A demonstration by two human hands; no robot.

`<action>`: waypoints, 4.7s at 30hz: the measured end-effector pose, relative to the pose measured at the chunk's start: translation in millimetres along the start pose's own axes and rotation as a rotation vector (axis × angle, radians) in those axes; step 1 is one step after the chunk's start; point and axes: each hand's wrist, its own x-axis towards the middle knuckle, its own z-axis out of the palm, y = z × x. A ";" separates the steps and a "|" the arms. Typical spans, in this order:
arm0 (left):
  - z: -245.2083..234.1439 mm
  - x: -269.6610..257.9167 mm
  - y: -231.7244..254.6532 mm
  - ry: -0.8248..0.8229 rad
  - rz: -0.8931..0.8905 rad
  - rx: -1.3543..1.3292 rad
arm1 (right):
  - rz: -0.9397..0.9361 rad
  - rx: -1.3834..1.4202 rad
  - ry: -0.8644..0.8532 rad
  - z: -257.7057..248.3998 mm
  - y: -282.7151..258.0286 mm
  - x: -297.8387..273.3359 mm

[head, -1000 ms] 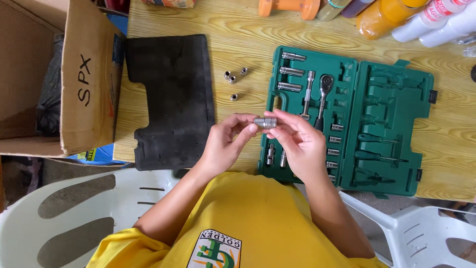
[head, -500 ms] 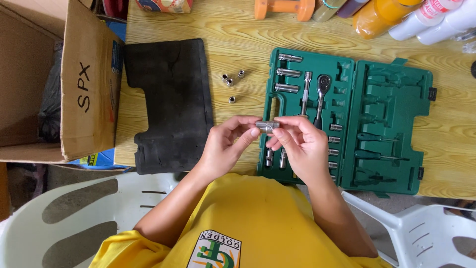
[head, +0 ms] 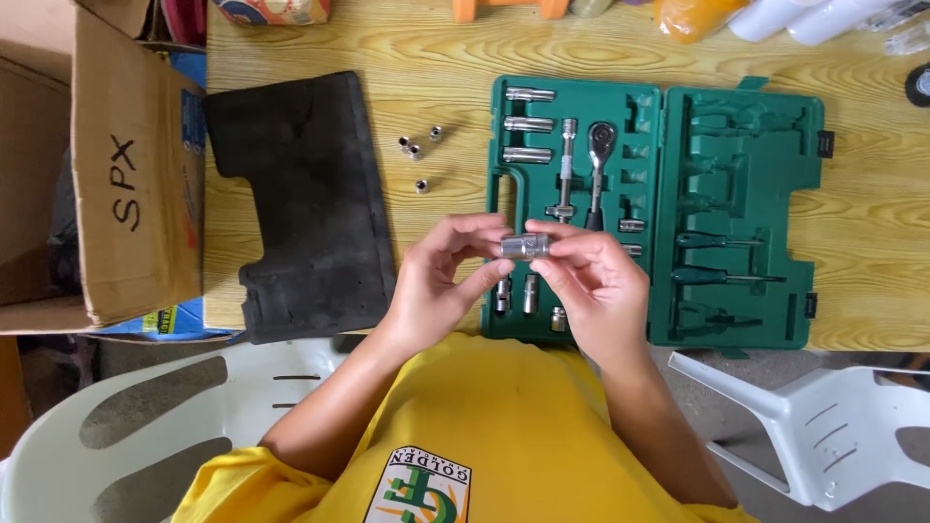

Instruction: Organize socket set pieces and tools into a green carrying case.

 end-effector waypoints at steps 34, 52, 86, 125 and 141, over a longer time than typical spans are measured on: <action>222.8 101.9 -239.2 0.287 -0.219 0.461 | 0.630 -0.088 0.015 -294.8 198.9 21.4; 230.7 98.6 -219.8 0.166 -0.034 0.499 | 0.442 -0.045 -0.142 -303.8 193.7 28.3; 204.2 143.8 -327.2 0.412 -0.250 0.898 | 0.225 -0.665 0.118 -282.3 254.2 61.8; -113.1 -0.5 -251.1 0.537 -0.394 0.615 | -0.066 -0.650 -0.118 100.0 261.1 85.6; -146.8 27.7 -228.6 0.331 -0.385 0.437 | 0.269 -0.308 -0.084 76.9 297.6 82.3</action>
